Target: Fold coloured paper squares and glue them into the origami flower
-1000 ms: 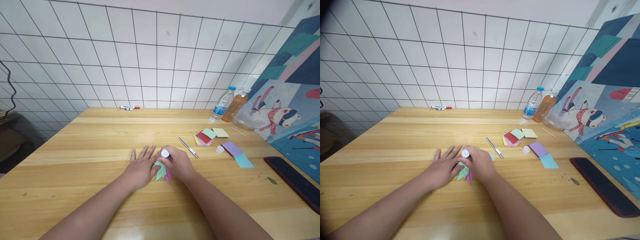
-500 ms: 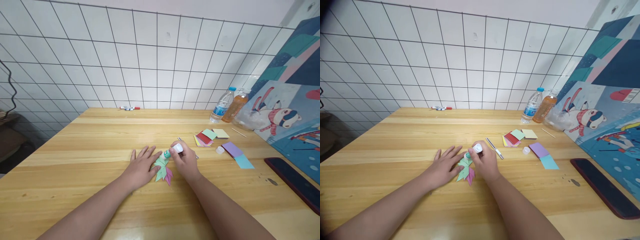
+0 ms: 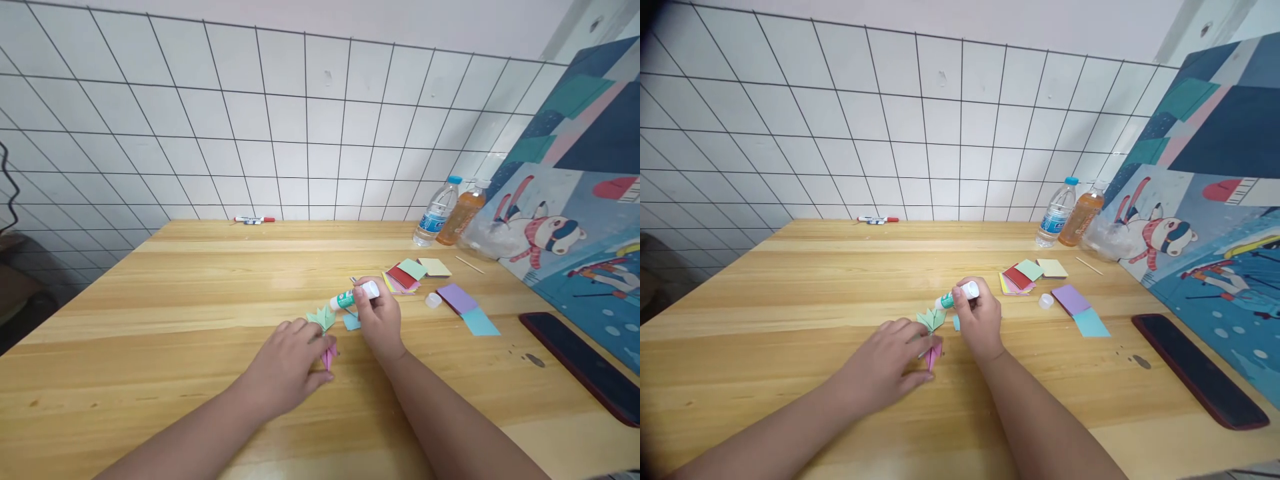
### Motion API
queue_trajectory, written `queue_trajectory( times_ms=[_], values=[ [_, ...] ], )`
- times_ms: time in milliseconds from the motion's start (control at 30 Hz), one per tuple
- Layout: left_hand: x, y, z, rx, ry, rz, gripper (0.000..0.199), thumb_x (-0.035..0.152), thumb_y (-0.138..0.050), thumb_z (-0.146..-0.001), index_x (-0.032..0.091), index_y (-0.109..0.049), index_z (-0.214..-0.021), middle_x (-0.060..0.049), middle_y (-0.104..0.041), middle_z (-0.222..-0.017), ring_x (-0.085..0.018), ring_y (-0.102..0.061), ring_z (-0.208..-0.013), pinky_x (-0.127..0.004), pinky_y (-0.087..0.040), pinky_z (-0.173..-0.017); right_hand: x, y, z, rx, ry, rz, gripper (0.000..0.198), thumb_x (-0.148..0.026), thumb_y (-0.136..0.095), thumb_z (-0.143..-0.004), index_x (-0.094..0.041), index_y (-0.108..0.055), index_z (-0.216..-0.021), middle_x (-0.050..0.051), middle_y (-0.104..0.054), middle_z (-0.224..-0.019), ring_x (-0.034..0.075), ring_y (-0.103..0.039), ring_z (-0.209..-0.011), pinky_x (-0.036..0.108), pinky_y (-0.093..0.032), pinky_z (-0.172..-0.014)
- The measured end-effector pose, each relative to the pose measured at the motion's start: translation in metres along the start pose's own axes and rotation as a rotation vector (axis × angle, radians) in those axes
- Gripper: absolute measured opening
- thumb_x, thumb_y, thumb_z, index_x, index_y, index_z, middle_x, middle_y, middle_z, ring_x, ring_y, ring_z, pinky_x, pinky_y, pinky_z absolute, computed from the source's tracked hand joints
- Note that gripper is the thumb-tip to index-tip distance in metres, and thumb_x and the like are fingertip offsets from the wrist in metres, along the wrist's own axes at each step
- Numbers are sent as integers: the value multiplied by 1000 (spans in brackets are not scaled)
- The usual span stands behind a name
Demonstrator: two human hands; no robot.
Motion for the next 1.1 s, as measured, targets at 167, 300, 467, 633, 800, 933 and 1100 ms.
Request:
queue_trajectory(
  times_ms=[167,300,467,633,800,933,1100],
  values=[
    [5,-6,0,-14,-183,-74,38,5,-43,-79,30,-58,-102,0,-63,-106,-20,-49,-107,-46,-20,-102,1,-1,0,-7,-2,13,24,-43,-49,-84,-20,-54,-88,-3,-52,-65,10,-45,-50,21,-39,-48],
    [-9,6,-2,48,-96,-144,28,7,-39,-83,24,-61,-81,0,-62,-81,-18,-53,-90,-44,-28,-97,3,-4,-1,-29,8,-19,22,-42,-52,-83,-20,-54,-87,-3,-52,-66,10,-46,-53,20,-39,-49],
    [0,-4,0,58,-48,-250,26,21,-45,-87,21,-54,-112,-5,-60,-92,-22,-53,-85,-35,-39,-72,5,-6,-1,-49,21,-36,21,-41,-53,-83,-20,-54,-87,-3,-52,-66,10,-45,-53,20,-38,-49],
    [-10,-9,-2,-7,-6,-304,26,16,-36,-93,22,-61,-93,-3,-63,-84,-21,-54,-85,-36,-37,-77,3,-5,-1,-37,33,0,20,-40,-53,-83,-20,-55,-86,-3,-52,-66,10,-44,-53,20,-37,-49],
    [-34,13,-2,21,149,-284,19,9,-45,-83,18,-61,-79,-5,-63,-82,-22,-54,-88,-39,-36,-85,0,-8,0,-72,49,63,20,-40,-53,-83,-20,-56,-83,-4,-50,-62,9,-41,-50,20,-33,-47],
    [-13,6,1,-17,104,-250,23,13,-40,-86,20,-61,-92,-5,-61,-87,-21,-54,-84,-35,-42,-75,-6,-11,2,-107,83,124,21,-41,-52,-84,-20,-55,-82,-4,-49,-59,9,-41,-48,20,-32,-46],
    [9,-18,8,-71,123,-284,37,31,-45,-86,16,-52,-120,-12,-57,-112,-28,-50,-101,-43,-42,-84,-17,-26,8,-258,190,265,20,-40,-50,-84,-21,-55,-82,-4,-52,-57,9,-43,-47,20,-32,-47]
  ],
)
Point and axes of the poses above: each hand's wrist, its own z-axis away from the middle knuckle, its own y-axis out of the back of the hand, x = y × z, the point moved 9 cm from there along -z, towards the middle knuckle
